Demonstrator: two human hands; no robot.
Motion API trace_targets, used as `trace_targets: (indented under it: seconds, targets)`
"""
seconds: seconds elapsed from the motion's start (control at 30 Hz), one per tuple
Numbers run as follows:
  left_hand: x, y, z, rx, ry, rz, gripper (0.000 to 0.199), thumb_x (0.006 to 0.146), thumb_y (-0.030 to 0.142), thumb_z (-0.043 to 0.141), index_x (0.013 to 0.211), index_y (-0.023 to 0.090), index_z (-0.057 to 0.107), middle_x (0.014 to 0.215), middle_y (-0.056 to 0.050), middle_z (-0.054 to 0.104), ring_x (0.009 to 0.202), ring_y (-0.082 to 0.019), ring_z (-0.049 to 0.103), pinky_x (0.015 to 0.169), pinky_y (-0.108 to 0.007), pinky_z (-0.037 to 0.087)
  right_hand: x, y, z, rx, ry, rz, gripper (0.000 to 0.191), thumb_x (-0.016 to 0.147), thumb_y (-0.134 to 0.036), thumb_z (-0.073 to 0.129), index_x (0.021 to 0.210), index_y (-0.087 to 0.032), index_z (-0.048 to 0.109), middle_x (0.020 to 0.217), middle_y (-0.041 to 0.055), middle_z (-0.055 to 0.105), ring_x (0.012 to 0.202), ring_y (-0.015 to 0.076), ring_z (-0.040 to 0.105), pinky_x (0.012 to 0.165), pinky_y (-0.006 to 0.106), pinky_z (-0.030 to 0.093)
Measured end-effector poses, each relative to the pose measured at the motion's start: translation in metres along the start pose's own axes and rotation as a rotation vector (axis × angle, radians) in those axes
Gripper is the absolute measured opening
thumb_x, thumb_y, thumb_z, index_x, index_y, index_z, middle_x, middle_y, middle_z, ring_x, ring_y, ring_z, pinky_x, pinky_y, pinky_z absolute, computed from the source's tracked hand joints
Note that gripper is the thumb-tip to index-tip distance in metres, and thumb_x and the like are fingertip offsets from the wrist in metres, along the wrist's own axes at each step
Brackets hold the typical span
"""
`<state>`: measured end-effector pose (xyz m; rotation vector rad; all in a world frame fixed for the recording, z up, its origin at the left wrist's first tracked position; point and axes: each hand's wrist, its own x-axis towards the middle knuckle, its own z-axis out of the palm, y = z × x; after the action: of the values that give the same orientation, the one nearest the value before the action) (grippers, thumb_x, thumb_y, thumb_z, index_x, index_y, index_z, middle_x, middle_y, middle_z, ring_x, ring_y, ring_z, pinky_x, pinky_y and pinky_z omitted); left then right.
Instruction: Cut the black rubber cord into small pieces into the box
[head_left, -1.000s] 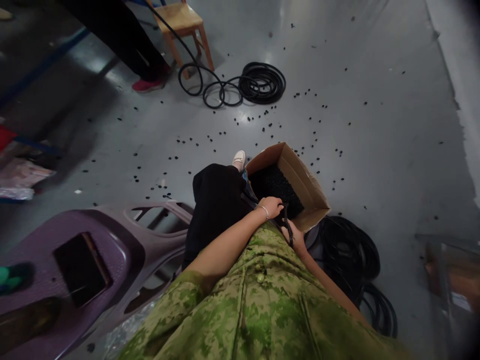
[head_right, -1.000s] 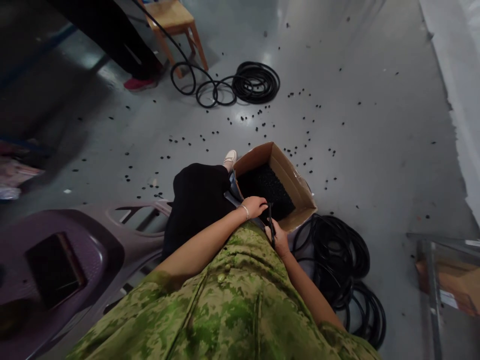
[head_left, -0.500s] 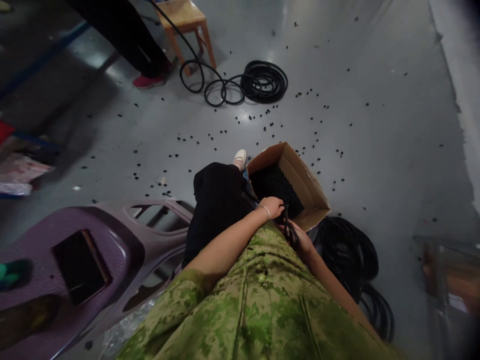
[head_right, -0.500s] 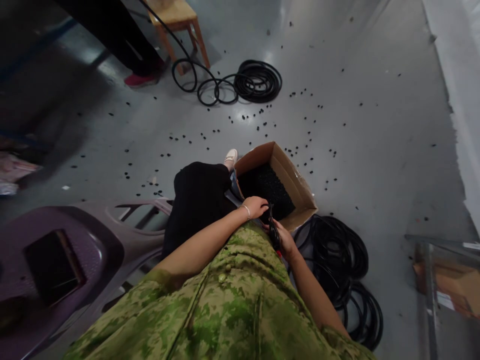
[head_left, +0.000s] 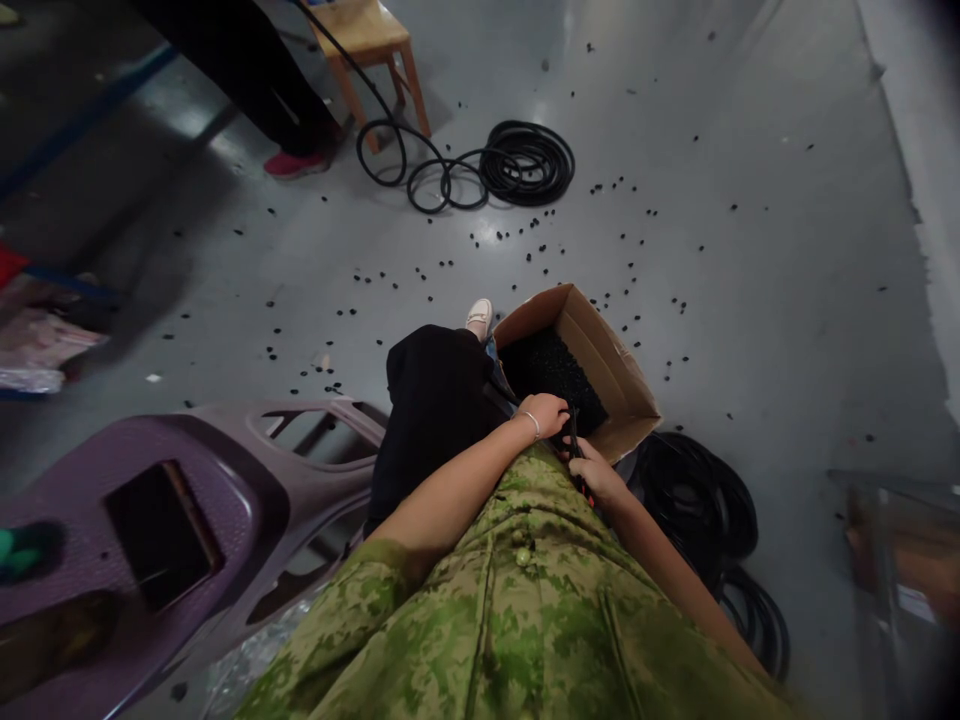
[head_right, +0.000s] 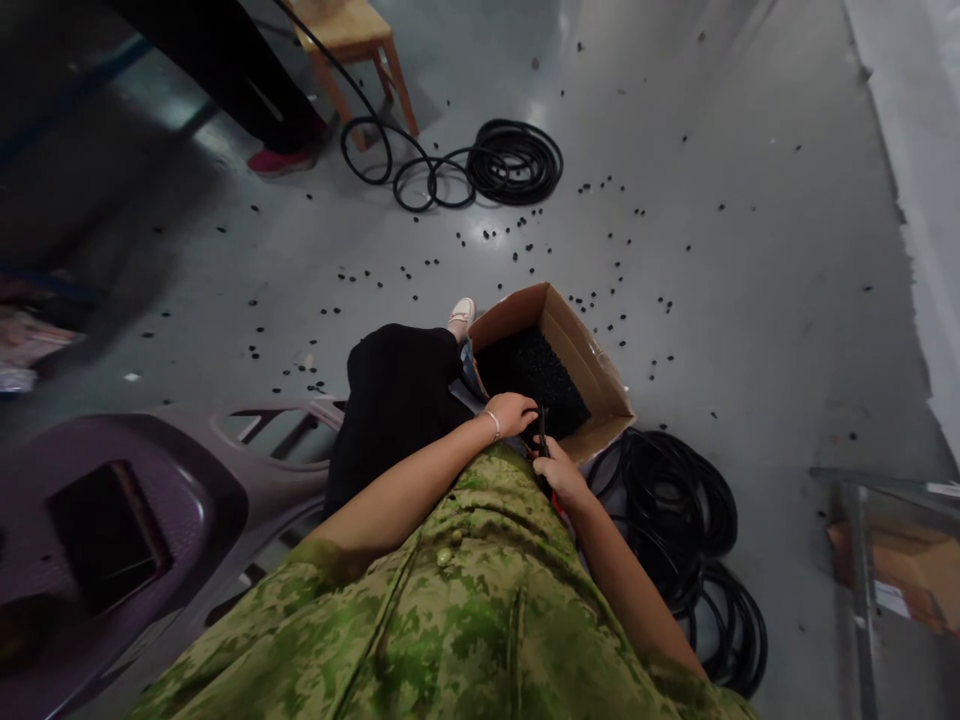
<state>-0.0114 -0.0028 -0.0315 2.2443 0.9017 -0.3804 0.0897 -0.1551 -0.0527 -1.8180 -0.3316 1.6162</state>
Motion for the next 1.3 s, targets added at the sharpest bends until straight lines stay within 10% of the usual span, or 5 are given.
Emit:
trace_targets:
  seconds: [1.3]
  targets:
    - [0.011, -0.005, 0.006, -0.086, -0.053, -0.014, 0.030, 0.096, 0.034, 0.050, 0.107, 0.025, 0.076, 0.109, -0.006, 0.075, 0.103, -0.020, 0.068, 0.085, -0.026, 0.050, 0.022, 0.028, 0.003, -0.116, 0.166, -0.280, 0.045, 0.055, -0.040, 0.055, 0.095, -0.022, 0.063, 0.070, -0.0031, 0.055, 0.068, 0.0176, 0.046, 0.066, 0.029, 0.038]
